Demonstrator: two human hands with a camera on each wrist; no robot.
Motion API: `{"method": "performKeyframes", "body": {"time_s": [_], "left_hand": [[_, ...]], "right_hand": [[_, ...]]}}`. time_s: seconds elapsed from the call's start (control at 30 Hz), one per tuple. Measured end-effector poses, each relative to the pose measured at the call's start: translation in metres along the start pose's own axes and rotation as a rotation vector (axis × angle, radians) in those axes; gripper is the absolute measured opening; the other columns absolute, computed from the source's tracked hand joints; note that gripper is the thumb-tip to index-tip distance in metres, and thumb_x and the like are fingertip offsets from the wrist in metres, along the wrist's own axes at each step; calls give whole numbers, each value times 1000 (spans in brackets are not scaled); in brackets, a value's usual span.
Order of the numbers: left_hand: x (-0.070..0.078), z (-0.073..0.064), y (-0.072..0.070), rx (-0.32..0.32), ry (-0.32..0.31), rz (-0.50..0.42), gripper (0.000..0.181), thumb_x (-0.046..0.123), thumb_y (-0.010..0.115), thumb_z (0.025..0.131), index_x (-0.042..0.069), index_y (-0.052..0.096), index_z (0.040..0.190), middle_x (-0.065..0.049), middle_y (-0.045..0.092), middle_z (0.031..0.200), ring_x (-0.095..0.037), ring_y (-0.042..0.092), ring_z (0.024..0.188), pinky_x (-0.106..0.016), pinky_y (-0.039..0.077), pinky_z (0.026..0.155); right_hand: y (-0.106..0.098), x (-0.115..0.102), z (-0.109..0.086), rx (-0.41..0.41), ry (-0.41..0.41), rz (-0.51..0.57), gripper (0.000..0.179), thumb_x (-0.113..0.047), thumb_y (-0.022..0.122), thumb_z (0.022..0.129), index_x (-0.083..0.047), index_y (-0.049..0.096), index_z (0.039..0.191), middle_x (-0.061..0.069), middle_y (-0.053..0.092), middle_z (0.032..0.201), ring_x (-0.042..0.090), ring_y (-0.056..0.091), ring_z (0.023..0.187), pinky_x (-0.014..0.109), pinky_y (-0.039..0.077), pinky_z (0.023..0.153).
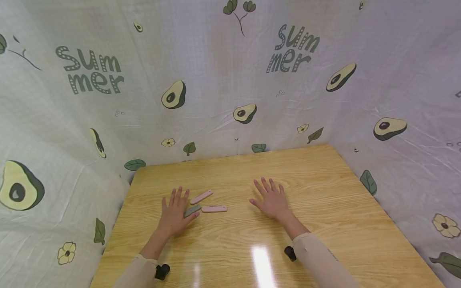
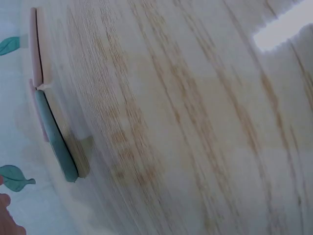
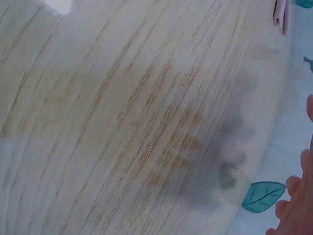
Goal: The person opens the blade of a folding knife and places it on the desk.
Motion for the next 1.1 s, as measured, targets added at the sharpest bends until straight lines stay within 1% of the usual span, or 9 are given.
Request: {"method": "performKeyframes", "body": {"time_s": [0.13, 0.23, 0.47, 0.63, 0.7, 0.83, 0.93, 1.0, 1.1], "left_hand": [[3, 1, 3, -2, 13, 16, 91, 66, 55, 86, 17, 22, 155, -14, 12, 163, -38, 9, 150, -70, 8, 115], [8, 2, 7, -11, 27, 32, 90, 66, 55, 86, 18, 22, 155, -15, 13, 163, -39, 11, 150, -69, 9, 116], [27, 3, 15, -10, 101, 28, 87, 62, 54, 89, 13, 24, 154, -15, 19, 161, -33, 15, 150, -66, 10, 118], [39, 3, 22, -36, 138, 50, 86, 61, 50, 92, 12, 20, 155, -12, 20, 162, -28, 15, 151, -61, 10, 120], [43, 2, 24, -45, 144, 54, 85, 60, 49, 93, 12, 19, 155, -11, 18, 162, -27, 14, 151, -60, 10, 121], [49, 1, 27, -43, 159, 27, 82, 57, 51, 93, 9, 23, 154, -14, 20, 161, -31, 17, 150, -62, 11, 120], [52, -1, 30, -44, 165, 16, 82, 56, 51, 93, 9, 23, 154, -14, 22, 161, -32, 18, 150, -62, 12, 120], [52, -1, 32, -47, 164, 16, 82, 56, 51, 94, 8, 22, 154, -14, 22, 161, -31, 19, 149, -60, 13, 120], [52, -3, 36, -62, 158, 22, 83, 57, 49, 95, 6, 20, 154, -14, 22, 161, -31, 20, 149, -54, 14, 122]], "right_hand": [[2, -6, 1, 9, -14, -2, 76, -62, 47, 93, -21, 26, 154, 15, 24, 160, 42, 18, 147, 70, 15, 114], [6, -13, 2, 16, -30, -3, 76, -62, 47, 93, -22, 27, 154, 14, 26, 159, 41, 19, 147, 71, 17, 113], [18, -34, 7, -2, -81, 3, 74, -62, 48, 93, -24, 28, 153, 11, 27, 159, 39, 21, 147, 70, 19, 113], [28, -51, 9, -32, -122, -9, 73, -62, 45, 94, -26, 25, 154, 9, 26, 160, 39, 21, 147, 69, 19, 114], [31, -57, 9, -43, -134, -9, 72, -62, 44, 94, -27, 24, 154, 9, 25, 160, 39, 21, 148, 68, 19, 114], [36, -66, 9, -50, -158, -14, 72, -61, 45, 94, -26, 24, 154, 9, 26, 160, 39, 22, 147, 68, 19, 114], [40, -72, 8, -38, -178, -25, 71, -60, 46, 94, -25, 28, 153, 11, 29, 159, 40, 25, 146, 68, 22, 113], [44, -75, 7, -35, -191, -27, 70, -60, 46, 95, -24, 29, 153, 11, 30, 158, 41, 26, 145, 68, 23, 113], [50, -79, 6, -51, -205, -20, 70, -60, 44, 95, -25, 28, 153, 10, 29, 159, 39, 25, 146, 67, 22, 114]]}}
Point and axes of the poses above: each hand's wrist, its own z-axis towards the middle knuckle, its own y-axis out of the palm, x = y × z, the point moved 4 cm from there along z, towards the middle knuckle
